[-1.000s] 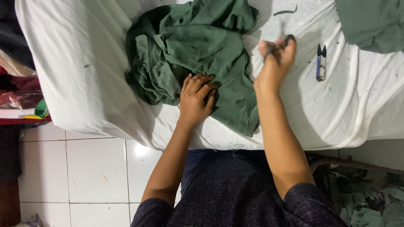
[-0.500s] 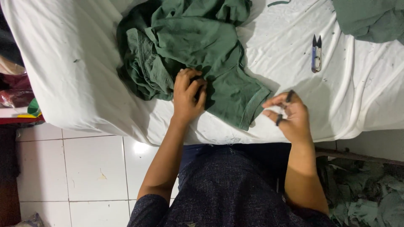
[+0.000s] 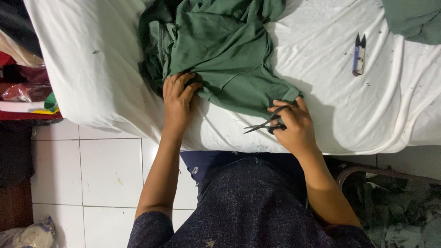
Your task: Trimming excess fabric and loose threads from the seams of a green garment using scissors.
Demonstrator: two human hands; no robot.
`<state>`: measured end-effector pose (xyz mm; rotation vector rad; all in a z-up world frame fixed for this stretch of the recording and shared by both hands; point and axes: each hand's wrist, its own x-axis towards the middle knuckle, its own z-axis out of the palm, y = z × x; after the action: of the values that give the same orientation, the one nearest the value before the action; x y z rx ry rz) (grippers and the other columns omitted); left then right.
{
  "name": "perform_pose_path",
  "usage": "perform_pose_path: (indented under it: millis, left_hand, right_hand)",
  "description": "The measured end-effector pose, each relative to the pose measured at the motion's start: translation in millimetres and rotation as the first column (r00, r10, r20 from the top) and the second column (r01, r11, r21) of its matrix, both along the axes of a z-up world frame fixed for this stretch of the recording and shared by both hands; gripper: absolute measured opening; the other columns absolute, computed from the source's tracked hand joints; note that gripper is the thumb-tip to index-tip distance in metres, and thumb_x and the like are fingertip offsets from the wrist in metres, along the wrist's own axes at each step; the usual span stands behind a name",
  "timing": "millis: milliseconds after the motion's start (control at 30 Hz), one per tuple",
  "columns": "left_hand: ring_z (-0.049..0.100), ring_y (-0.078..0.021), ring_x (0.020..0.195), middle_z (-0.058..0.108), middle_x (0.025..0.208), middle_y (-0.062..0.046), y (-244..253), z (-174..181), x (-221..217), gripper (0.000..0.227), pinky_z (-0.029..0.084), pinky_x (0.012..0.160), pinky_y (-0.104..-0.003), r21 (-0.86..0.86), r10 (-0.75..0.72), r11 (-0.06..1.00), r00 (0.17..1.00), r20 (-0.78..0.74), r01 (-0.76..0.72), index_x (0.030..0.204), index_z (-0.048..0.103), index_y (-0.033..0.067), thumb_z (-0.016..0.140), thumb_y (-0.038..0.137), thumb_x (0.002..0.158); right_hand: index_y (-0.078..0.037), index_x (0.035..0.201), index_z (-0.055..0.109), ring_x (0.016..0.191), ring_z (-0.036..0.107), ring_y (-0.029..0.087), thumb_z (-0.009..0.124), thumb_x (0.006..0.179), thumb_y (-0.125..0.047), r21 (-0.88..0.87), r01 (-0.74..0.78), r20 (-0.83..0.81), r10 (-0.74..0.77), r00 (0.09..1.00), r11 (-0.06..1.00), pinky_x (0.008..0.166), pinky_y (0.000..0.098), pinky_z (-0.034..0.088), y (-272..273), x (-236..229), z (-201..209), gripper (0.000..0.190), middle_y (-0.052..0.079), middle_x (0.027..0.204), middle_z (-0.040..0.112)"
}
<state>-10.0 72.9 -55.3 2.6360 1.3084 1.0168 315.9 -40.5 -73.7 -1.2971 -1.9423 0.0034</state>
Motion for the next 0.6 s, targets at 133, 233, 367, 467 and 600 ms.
perform_pose_path:
  millis: [133,233,367,467,600]
  left_hand:
    - [0.061,-0.0400,0.123,0.069,0.106,-0.012,8.8,12.5,-1.9,0.013,0.023,0.118,-0.059,0.027,-0.057,0.998,0.967,0.249,0.052,0.104,0.069,0.0057,0.058,0.000,0.099]
    - [0.066,-0.0395,0.106,0.066,0.084,-0.012,11.2,36.4,-6.6,0.022,0.024,0.120,-0.059,0.052,-0.114,0.993,0.916,0.386,0.102,0.103,0.070,0.0032,0.051,0.015,0.106]
    - [0.056,-0.0316,0.060,0.056,0.063,-0.004,19.3,75.5,-7.7,0.014,0.053,0.091,-0.046,0.143,-0.162,0.984,0.879,0.448,0.108,0.088,0.073,0.0057,0.075,0.014,0.099]
    - [0.059,-0.0298,0.058,0.050,0.057,0.000,37.9,81.6,4.8,0.011,0.051,0.085,-0.039,0.077,-0.028,0.997,0.941,0.336,0.002,0.091,0.074,0.0135,0.079,0.018,0.099]
    - [0.066,-0.0249,0.086,0.066,0.092,0.003,35.7,72.8,27.8,0.019,0.038,0.083,-0.043,0.088,0.256,0.963,0.967,-0.008,-0.255,0.110,0.067,0.0169,0.076,0.027,0.097]
  right_hand:
    - [-0.014,0.093,0.068,0.089,0.073,0.021,0.077,0.074,0.000,-0.185,0.066,-0.366,-0.130,0.922,0.981,0.089,0.0329,0.054,-2.7,1.2,26.4,0.025,-0.001,0.093,0.078]
    - [-0.007,0.094,0.065,0.069,0.066,0.014,0.075,0.080,0.000,-0.269,-0.074,-0.687,-0.138,0.713,0.960,0.069,0.0261,0.053,-3.7,5.8,38.8,0.018,0.005,0.078,0.072]
    - [-0.003,0.100,0.058,0.071,0.055,0.011,0.077,0.091,-0.010,-0.271,-0.067,-0.892,-0.224,0.392,0.960,0.063,0.0258,0.047,11.4,10.9,65.2,0.022,0.005,0.081,0.056]
    - [-0.007,0.108,0.059,0.082,0.055,0.009,0.082,0.095,-0.012,-0.307,0.048,-0.869,-0.300,0.394,0.951,0.069,0.0218,0.043,42.3,22.9,47.2,0.027,-0.001,0.090,0.056]
    - [-0.010,0.111,0.046,0.076,0.056,0.012,0.069,0.104,0.000,-0.441,0.009,-0.792,-0.394,0.466,0.897,0.066,0.0271,0.046,48.7,21.6,54.6,0.026,0.007,0.096,0.062]
